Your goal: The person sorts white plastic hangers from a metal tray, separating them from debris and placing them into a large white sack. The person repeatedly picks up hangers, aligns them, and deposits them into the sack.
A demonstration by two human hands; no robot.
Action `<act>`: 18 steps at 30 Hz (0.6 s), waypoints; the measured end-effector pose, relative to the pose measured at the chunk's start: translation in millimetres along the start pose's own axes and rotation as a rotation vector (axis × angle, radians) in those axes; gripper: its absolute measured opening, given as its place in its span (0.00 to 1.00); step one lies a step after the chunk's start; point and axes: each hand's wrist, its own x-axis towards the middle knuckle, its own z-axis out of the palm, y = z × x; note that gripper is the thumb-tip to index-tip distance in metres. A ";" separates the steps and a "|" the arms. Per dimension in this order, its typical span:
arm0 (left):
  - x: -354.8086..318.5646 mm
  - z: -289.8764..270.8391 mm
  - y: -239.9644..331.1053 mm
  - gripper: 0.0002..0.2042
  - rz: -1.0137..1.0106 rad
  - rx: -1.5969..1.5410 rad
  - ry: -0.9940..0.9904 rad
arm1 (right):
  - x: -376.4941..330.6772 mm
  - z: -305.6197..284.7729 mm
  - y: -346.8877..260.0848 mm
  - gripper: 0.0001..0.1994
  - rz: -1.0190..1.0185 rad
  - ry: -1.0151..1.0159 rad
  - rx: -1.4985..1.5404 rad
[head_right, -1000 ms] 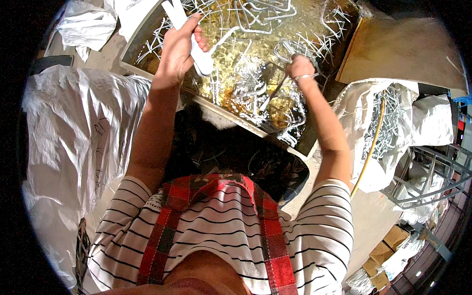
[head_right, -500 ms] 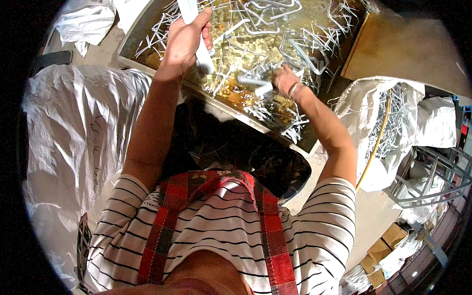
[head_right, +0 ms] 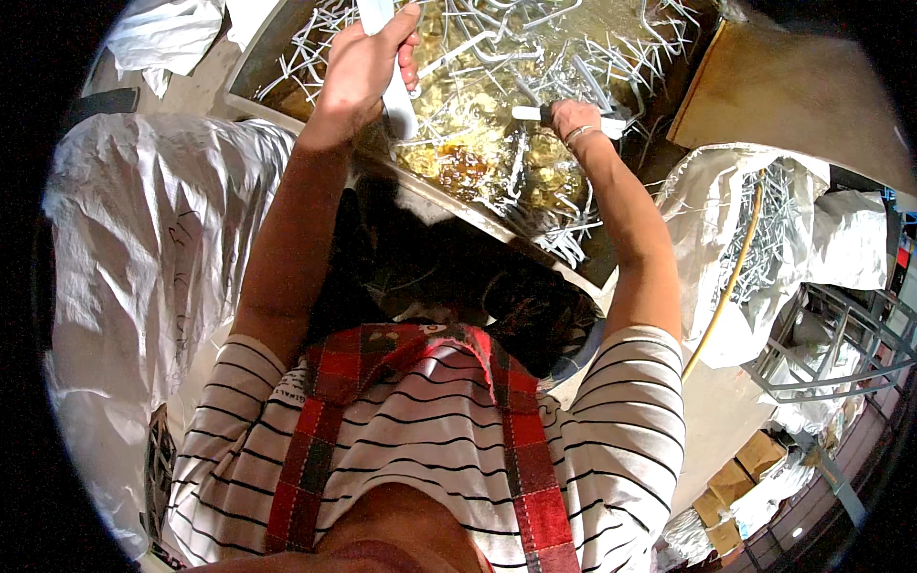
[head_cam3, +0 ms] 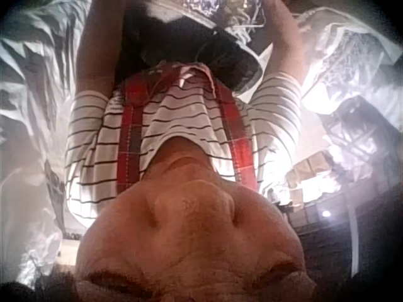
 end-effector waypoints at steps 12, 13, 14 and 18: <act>1.5 0.5 -6.9 0.16 -0.005 0.152 -0.056 | 0.2 2.2 2.5 0.13 0.019 -0.324 0.076; -1.3 4.8 -4.3 0.16 0.005 0.177 -0.045 | -1.0 1.7 17.7 0.13 -0.022 -0.251 0.131; -3.4 8.0 -1.7 0.16 0.017 0.202 -0.031 | -2.4 -1.5 35.9 0.13 -0.065 -0.176 0.183; 2.8 3.4 -18.5 0.11 -0.073 0.098 -0.012 | -35.1 -75.0 49.6 0.17 -0.071 0.111 0.223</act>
